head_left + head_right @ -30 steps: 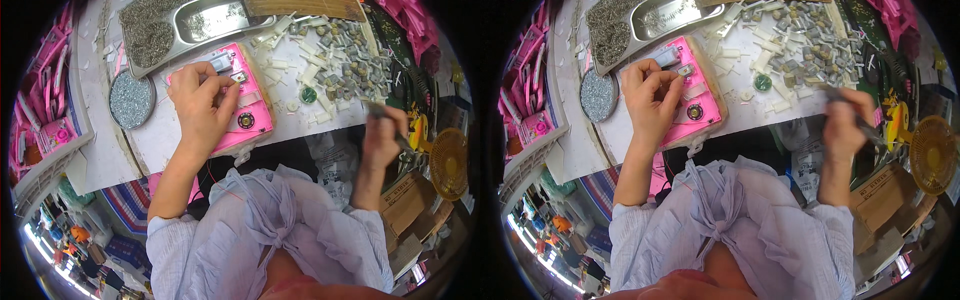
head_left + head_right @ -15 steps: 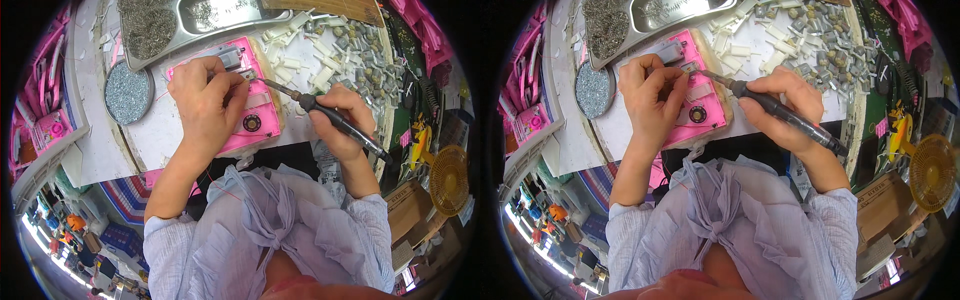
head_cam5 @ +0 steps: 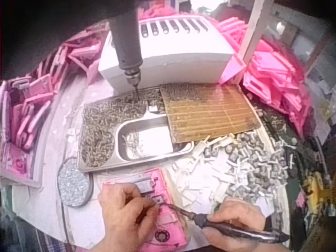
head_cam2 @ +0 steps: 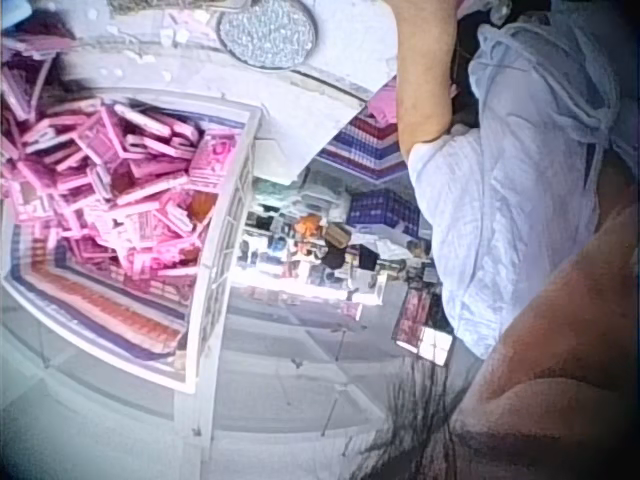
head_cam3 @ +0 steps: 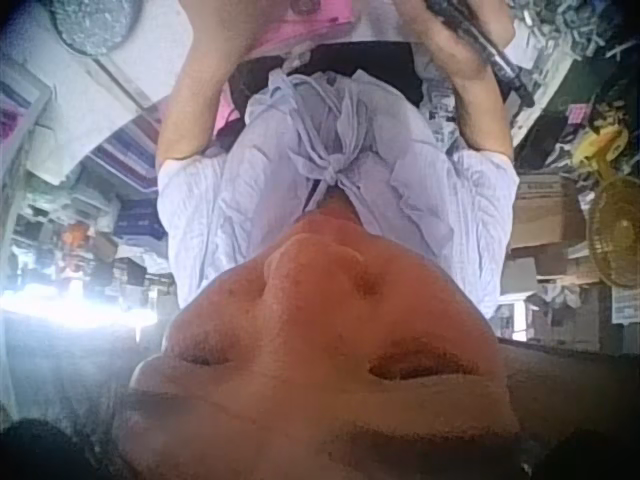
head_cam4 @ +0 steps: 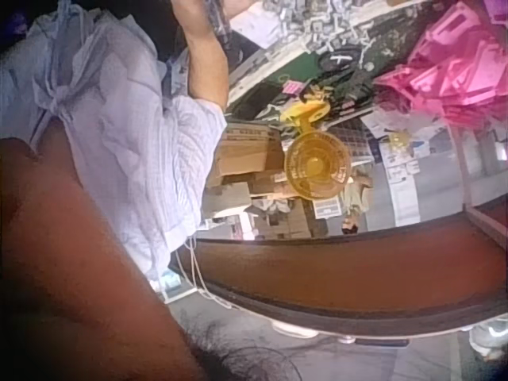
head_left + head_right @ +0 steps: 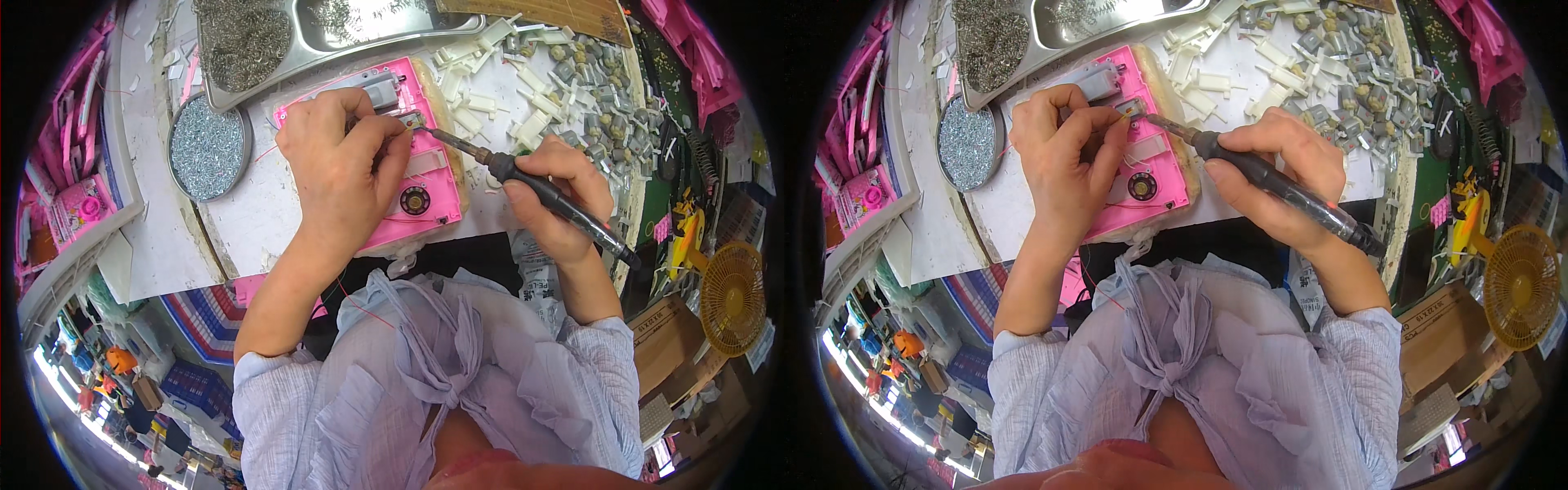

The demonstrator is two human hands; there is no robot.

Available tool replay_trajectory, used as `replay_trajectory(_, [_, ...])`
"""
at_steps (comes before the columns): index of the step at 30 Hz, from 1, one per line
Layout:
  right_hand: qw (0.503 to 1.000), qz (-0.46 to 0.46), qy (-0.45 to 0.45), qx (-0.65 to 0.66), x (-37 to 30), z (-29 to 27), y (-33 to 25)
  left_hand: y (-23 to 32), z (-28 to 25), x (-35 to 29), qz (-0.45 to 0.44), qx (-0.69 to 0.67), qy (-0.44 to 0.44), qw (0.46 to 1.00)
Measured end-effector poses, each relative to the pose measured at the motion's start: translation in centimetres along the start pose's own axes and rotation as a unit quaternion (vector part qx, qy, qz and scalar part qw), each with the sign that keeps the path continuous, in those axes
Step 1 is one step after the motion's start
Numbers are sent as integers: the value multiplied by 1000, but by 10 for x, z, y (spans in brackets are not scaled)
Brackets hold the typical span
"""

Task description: Assembling the internal components and housing of a pink electronic toy using soldering and a glue gun.

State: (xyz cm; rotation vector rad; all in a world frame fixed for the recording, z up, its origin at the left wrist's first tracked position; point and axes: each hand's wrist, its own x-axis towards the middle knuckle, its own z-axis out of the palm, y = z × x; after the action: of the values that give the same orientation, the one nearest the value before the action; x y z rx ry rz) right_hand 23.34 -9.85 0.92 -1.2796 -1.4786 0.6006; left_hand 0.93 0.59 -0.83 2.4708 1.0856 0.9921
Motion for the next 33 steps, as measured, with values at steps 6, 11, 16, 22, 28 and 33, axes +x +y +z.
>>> replay_trajectory(6, [1000, -22, 2, -13, 0, -1, 1, 1, 1, 0, -2, -2, 2, 1000])
replay_trajectory(11, [999, -27, 8, -15, -1, -3, 0, 1, 0, -1, -7, 3, 0, 1000])
replay_trajectory(16, [1000, -24, -6, -18, -3, -5, -1, 2, 1, -1, -10, 0, 1, 1000])
replay_trajectory(22, [999, -30, -4, -26, 0, -1, 1, 1, 1, -1, -7, -3, 4, 1000])
replay_trajectory(28, [999, -27, -7, -28, 1, -1, 0, 1, 2, -1, -6, -4, 7, 1000])
replay_trajectory(33, [998, -56, -3, -36, 0, -3, 2, 1, 2, -2, -7, 2, 4, 1000])
